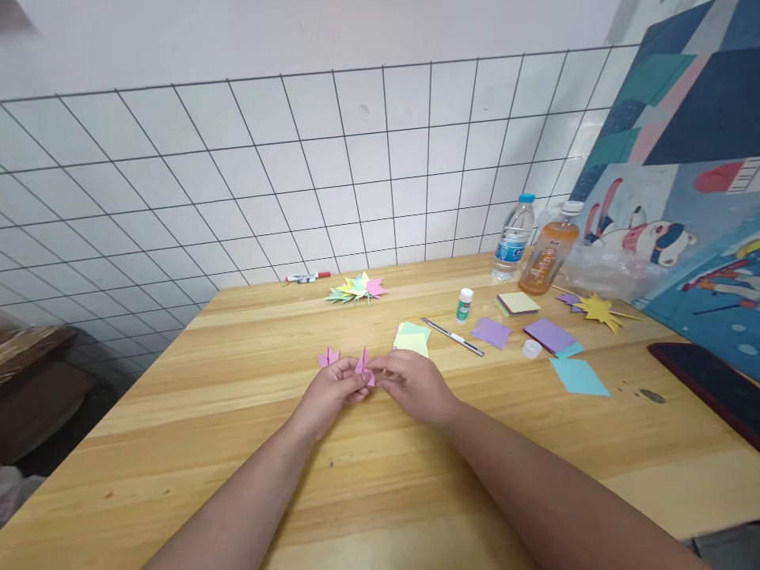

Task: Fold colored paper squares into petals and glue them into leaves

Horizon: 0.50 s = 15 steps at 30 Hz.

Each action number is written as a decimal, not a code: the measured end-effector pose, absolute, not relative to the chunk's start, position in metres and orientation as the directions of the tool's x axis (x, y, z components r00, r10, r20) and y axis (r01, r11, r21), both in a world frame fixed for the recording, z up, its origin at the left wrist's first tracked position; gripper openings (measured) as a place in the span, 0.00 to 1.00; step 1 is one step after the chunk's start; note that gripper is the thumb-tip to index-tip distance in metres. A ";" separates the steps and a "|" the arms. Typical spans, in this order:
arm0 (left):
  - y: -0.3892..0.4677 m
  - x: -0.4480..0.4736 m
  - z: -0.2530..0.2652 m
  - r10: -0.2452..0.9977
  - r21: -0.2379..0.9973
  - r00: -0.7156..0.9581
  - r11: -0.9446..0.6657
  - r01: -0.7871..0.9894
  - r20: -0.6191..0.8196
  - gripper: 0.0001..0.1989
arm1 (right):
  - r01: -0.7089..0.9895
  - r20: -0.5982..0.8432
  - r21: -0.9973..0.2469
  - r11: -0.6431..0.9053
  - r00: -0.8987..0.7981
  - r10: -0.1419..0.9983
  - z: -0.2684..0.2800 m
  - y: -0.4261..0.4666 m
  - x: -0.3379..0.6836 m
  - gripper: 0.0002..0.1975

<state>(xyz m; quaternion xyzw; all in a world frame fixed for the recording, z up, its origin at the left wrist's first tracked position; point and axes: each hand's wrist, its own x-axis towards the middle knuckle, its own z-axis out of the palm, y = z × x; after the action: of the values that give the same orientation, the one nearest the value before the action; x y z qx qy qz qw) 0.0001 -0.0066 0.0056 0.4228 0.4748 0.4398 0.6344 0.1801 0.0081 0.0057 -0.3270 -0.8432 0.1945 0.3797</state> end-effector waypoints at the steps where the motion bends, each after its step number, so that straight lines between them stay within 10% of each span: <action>1: -0.007 0.000 0.006 0.960 0.954 0.163 0.255 -0.160 -0.229 0.13 | 0.399 0.521 -0.567 0.721 -0.504 0.689 0.005 0.009 0.181 0.17; 15: -0.007 0.002 0.008 0.956 0.954 0.179 0.260 -0.151 -0.233 0.12 | 0.336 0.531 -0.613 0.715 -0.495 0.688 0.006 0.012 0.183 0.10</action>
<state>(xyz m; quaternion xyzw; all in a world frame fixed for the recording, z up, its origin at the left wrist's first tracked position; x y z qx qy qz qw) 0.0015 -0.0074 0.0080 0.4264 0.4718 0.4336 0.6385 0.1833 0.0122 0.0055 -0.3060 -0.8359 0.2207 0.3987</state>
